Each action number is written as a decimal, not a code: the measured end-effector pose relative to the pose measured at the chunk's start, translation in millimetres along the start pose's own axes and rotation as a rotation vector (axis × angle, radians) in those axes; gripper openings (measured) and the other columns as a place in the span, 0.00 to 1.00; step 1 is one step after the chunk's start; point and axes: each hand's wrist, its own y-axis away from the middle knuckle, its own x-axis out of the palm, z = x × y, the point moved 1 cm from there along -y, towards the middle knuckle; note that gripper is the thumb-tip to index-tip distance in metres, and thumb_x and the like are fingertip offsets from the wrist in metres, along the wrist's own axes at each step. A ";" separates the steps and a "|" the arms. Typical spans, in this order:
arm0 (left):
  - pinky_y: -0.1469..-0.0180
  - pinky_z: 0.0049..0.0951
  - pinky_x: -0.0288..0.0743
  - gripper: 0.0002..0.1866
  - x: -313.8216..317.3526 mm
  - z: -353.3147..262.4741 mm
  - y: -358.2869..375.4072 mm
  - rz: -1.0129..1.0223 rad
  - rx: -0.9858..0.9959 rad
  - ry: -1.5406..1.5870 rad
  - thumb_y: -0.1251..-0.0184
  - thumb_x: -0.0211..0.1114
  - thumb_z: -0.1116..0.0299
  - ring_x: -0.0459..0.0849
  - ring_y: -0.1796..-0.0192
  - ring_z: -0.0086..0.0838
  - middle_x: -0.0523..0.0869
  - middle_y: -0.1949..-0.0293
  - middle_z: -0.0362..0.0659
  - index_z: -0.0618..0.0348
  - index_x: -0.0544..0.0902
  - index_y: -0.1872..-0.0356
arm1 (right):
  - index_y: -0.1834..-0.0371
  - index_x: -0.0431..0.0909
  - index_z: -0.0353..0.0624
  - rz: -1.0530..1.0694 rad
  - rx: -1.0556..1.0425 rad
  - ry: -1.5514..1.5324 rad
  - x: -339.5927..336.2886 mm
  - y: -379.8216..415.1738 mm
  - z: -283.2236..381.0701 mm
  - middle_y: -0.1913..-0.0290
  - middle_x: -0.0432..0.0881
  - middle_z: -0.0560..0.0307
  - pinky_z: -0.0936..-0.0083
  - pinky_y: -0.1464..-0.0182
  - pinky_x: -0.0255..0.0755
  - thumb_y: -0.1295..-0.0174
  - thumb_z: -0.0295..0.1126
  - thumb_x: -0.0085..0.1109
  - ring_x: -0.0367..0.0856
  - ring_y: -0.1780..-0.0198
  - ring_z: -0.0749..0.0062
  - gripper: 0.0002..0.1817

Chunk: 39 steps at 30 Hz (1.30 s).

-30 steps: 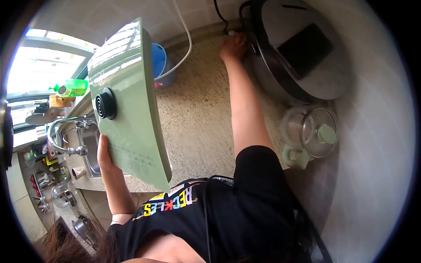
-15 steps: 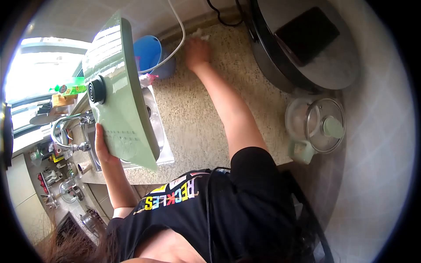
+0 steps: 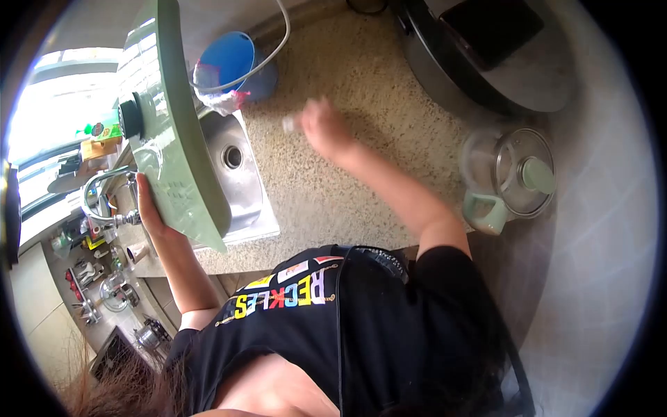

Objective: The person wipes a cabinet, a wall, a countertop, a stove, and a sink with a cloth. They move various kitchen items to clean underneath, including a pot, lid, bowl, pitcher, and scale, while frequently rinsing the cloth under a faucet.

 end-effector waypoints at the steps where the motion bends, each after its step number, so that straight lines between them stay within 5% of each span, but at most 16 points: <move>1: 0.48 0.34 0.76 0.24 3.8 -1.8 -1.4 -0.007 0.001 -0.009 0.31 0.54 0.55 0.81 0.50 0.35 0.80 0.49 0.48 0.63 0.72 0.44 | 0.73 0.80 0.40 -0.182 -0.051 0.063 -7.5 -29.7 -11.3 0.66 0.78 0.47 0.66 0.51 0.76 0.39 0.28 0.53 0.74 0.61 0.62 0.08; 8: 0.49 0.43 0.79 0.24 5.9 -12.5 -13.6 -0.075 0.025 0.082 0.32 0.54 0.53 0.82 0.51 0.41 0.80 0.49 0.50 0.61 0.72 0.43 | 0.59 0.81 0.43 -0.591 -0.003 0.370 17.0 -157.7 -98.1 0.50 0.74 0.40 0.58 0.41 0.66 0.39 0.33 0.50 0.72 0.46 0.46 0.12; 10: 0.49 0.41 0.79 0.24 1.7 -13.6 -17.3 -0.095 0.029 0.054 0.32 0.54 0.54 0.82 0.51 0.40 0.80 0.49 0.49 0.61 0.72 0.43 | 0.65 0.80 0.41 -0.538 0.236 0.056 46.4 -140.1 -80.5 0.56 0.76 0.39 0.55 0.48 0.68 0.40 0.36 0.51 0.74 0.53 0.46 0.12; 12: 0.50 0.40 0.79 0.23 6.0 -10.9 -17.1 -0.074 0.001 0.073 0.32 0.54 0.54 0.82 0.51 0.39 0.80 0.49 0.49 0.61 0.73 0.44 | 0.51 0.77 0.47 -0.325 0.317 -0.150 60.4 -79.7 -34.5 0.58 0.76 0.39 0.53 0.50 0.68 0.36 0.44 0.48 0.75 0.53 0.49 0.18; 13: 0.50 0.40 0.79 0.23 9.2 -9.3 -19.8 -0.041 -0.010 0.087 0.32 0.54 0.54 0.82 0.51 0.38 0.81 0.49 0.49 0.61 0.73 0.44 | 0.38 0.68 0.46 -0.489 0.196 0.077 70.6 -50.3 -8.6 0.54 0.75 0.35 0.57 0.58 0.74 0.34 0.50 0.44 0.78 0.63 0.56 0.27; 14: 0.50 0.40 0.79 0.23 9.9 -6.9 -20.7 -0.039 -0.015 0.093 0.32 0.54 0.54 0.82 0.51 0.38 0.81 0.49 0.49 0.61 0.73 0.44 | 0.40 0.65 0.35 0.202 0.633 -0.405 11.5 -23.9 43.8 0.51 0.74 0.34 0.71 0.69 0.78 0.31 0.50 0.39 0.78 0.70 0.64 0.29; 17: 0.50 0.33 0.77 0.22 13.7 0.9 -25.7 0.064 -0.014 0.070 0.31 0.54 0.57 0.81 0.51 0.34 0.80 0.50 0.48 0.62 0.72 0.43 | 0.56 0.77 0.35 -0.279 -0.398 0.224 81.5 49.5 49.0 0.57 0.78 0.36 0.71 0.59 0.81 0.31 0.29 0.40 0.78 0.67 0.63 0.13; 19: 0.50 0.32 0.78 0.22 14.6 6.3 -30.2 0.072 0.010 0.000 0.31 0.54 0.58 0.81 0.51 0.34 0.80 0.50 0.48 0.62 0.72 0.43 | 0.60 0.75 0.32 -0.259 -0.331 0.045 94.7 61.5 47.1 0.60 0.78 0.39 0.73 0.53 0.78 0.31 0.33 0.42 0.76 0.64 0.63 0.14; 21: 0.50 0.32 0.77 0.22 16.4 6.2 -28.2 0.128 -0.010 0.016 0.31 0.55 0.58 0.81 0.51 0.34 0.80 0.50 0.48 0.62 0.72 0.44 | 0.67 0.73 0.32 0.035 0.283 -0.450 56.5 28.3 32.9 0.66 0.76 0.45 0.73 0.54 0.74 0.32 0.38 0.45 0.74 0.64 0.64 0.17; 23: 0.50 0.31 0.77 0.22 18.5 3.5 -23.9 0.083 -0.002 -0.039 0.31 0.55 0.57 0.82 0.51 0.34 0.81 0.50 0.48 0.63 0.73 0.44 | 0.72 0.71 0.35 0.014 0.440 -0.309 -24.9 -14.6 19.4 0.71 0.73 0.49 0.71 0.58 0.72 0.32 0.42 0.46 0.72 0.67 0.65 0.20; 29: 0.52 0.35 0.80 0.22 12.3 -11.6 -19.0 0.060 -0.001 0.029 0.31 0.53 0.56 0.83 0.53 0.35 0.82 0.52 0.48 0.62 0.74 0.45 | 0.56 0.75 0.33 -0.763 0.485 -0.160 -52.6 -101.7 -133.6 0.54 0.75 0.42 0.61 0.46 0.68 0.36 0.35 0.50 0.73 0.48 0.56 0.15; 32: 0.53 0.32 0.79 0.22 10.6 -13.5 -19.6 0.037 0.015 0.002 0.31 0.55 0.56 0.82 0.53 0.33 0.81 0.52 0.48 0.62 0.74 0.45 | 0.51 0.75 0.34 -0.032 0.452 0.452 -13.3 -89.6 -70.7 0.45 0.71 0.42 0.61 0.38 0.63 0.39 0.29 0.46 0.70 0.44 0.50 0.15; 33: 0.53 0.32 0.79 0.22 10.9 -11.1 -20.1 0.035 0.014 0.010 0.31 0.55 0.56 0.82 0.53 0.33 0.81 0.52 0.48 0.62 0.74 0.45 | 0.55 0.76 0.35 -0.266 0.328 0.306 22.2 -70.5 -53.3 0.49 0.74 0.42 0.61 0.38 0.63 0.39 0.29 0.46 0.70 0.45 0.51 0.14; 34: 0.53 0.32 0.79 0.22 10.9 -11.3 -20.5 0.046 0.008 0.012 0.31 0.55 0.56 0.82 0.53 0.33 0.81 0.52 0.48 0.62 0.74 0.45 | 0.55 0.76 0.38 -0.185 0.354 -0.102 17.5 -52.9 -9.4 0.52 0.76 0.41 0.61 0.38 0.62 0.35 0.33 0.41 0.70 0.46 0.51 0.15; 37: 0.54 0.32 0.79 0.22 11.4 -8.1 -21.9 0.059 0.013 0.008 0.31 0.55 0.56 0.83 0.53 0.33 0.82 0.52 0.48 0.62 0.74 0.45 | 0.51 0.75 0.43 0.194 0.417 -0.293 83.8 -6.0 49.7 0.47 0.73 0.47 0.66 0.41 0.68 0.29 0.37 0.33 0.68 0.43 0.55 0.18; 39: 0.54 0.32 0.79 0.22 9.9 -6.4 -22.8 0.072 -0.020 0.015 0.31 0.54 0.56 0.83 0.53 0.34 0.81 0.52 0.48 0.62 0.73 0.45 | 0.53 0.75 0.40 0.409 0.095 -0.184 89.2 19.8 87.0 0.47 0.71 0.46 0.66 0.42 0.69 0.29 0.39 0.36 0.69 0.43 0.56 0.18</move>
